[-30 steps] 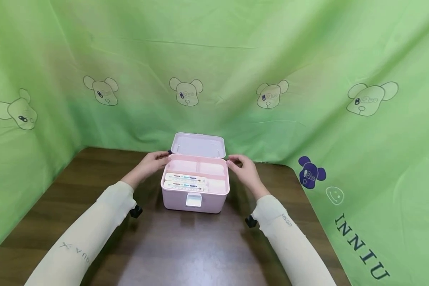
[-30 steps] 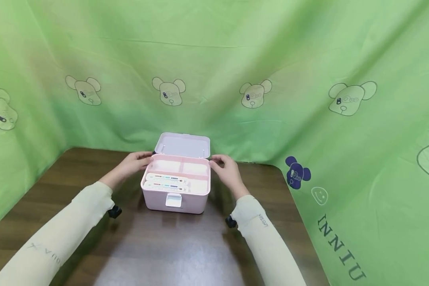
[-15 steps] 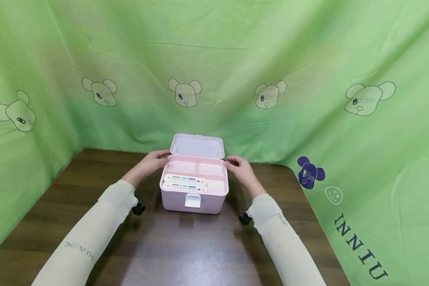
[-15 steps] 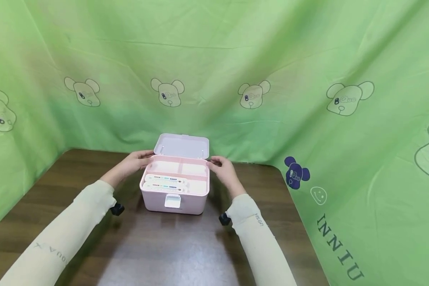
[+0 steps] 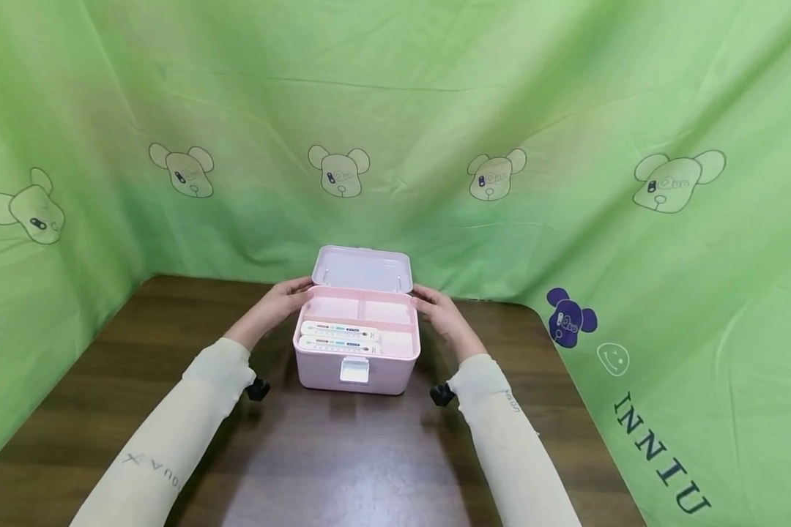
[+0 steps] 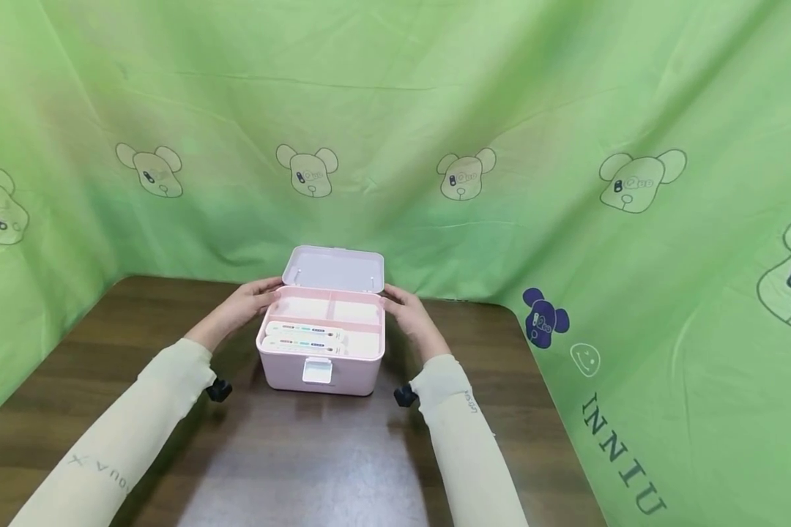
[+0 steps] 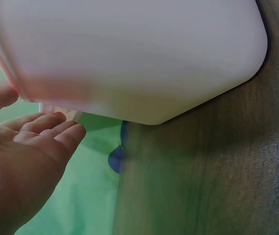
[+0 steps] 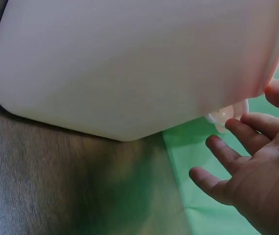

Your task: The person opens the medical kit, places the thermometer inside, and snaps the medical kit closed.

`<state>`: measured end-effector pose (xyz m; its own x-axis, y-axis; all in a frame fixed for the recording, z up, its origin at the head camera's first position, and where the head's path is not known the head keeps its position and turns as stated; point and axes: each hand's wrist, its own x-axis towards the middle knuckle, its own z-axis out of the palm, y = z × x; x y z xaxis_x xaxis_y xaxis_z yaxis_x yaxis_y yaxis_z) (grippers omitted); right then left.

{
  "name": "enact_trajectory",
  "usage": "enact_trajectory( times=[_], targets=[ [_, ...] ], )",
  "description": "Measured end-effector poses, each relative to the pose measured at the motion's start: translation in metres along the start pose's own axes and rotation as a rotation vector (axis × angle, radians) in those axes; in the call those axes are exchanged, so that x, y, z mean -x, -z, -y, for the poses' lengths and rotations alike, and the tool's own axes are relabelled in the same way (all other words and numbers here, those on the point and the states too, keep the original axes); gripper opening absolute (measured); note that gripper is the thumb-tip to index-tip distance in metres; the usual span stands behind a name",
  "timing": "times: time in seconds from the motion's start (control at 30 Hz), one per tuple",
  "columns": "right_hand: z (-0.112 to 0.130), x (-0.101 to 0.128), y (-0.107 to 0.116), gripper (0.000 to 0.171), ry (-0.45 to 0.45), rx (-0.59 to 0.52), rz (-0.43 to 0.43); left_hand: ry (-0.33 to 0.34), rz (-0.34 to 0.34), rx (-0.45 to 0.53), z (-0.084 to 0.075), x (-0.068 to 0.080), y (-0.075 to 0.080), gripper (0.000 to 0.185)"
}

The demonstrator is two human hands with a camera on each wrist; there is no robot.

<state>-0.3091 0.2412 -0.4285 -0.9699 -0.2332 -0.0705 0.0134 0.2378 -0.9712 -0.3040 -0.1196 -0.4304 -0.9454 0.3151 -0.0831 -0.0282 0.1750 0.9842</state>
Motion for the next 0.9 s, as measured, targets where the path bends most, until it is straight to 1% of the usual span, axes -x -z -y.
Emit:
enact_trajectory(
  times=[0.1, 0.17, 0.3, 0.5, 0.6, 0.73, 0.9],
  targets=[
    [-0.001, 0.002, -0.003, 0.055, 0.029, 0.001, -0.024, 0.004, -0.012, 0.028, 0.003, 0.001, 0.0, 0.062],
    [-0.004, 0.001, -0.004, 0.054, 0.04, 0.003, -0.036, -0.006, -0.015, 0.044, 0.005, 0.002, -0.001, 0.06],
    [-0.006, 0.002, -0.008, 0.054, 0.039, -0.043, -0.053, -0.035, -0.017, 0.067, 0.009, 0.003, -0.001, 0.058],
    [-0.005, 0.002, -0.011, 0.055, 0.057, -0.12, -0.075, -0.051, -0.044, 0.092, 0.009, 0.003, -0.002, 0.058],
    [-0.005, 0.001, -0.012, 0.055, 0.077, -0.121, -0.1, -0.065, -0.054, 0.083, 0.009, 0.001, -0.002, 0.058],
    [-0.007, 0.001, -0.011, 0.054, 0.104, -0.087, -0.144, -0.078, -0.05, 0.093, 0.008, 0.0, -0.003, 0.059],
    [-0.01, 0.0, -0.009, 0.056, 0.14, -0.076, -0.16, -0.117, -0.037, 0.123, 0.007, 0.001, -0.003, 0.06]
  ],
)
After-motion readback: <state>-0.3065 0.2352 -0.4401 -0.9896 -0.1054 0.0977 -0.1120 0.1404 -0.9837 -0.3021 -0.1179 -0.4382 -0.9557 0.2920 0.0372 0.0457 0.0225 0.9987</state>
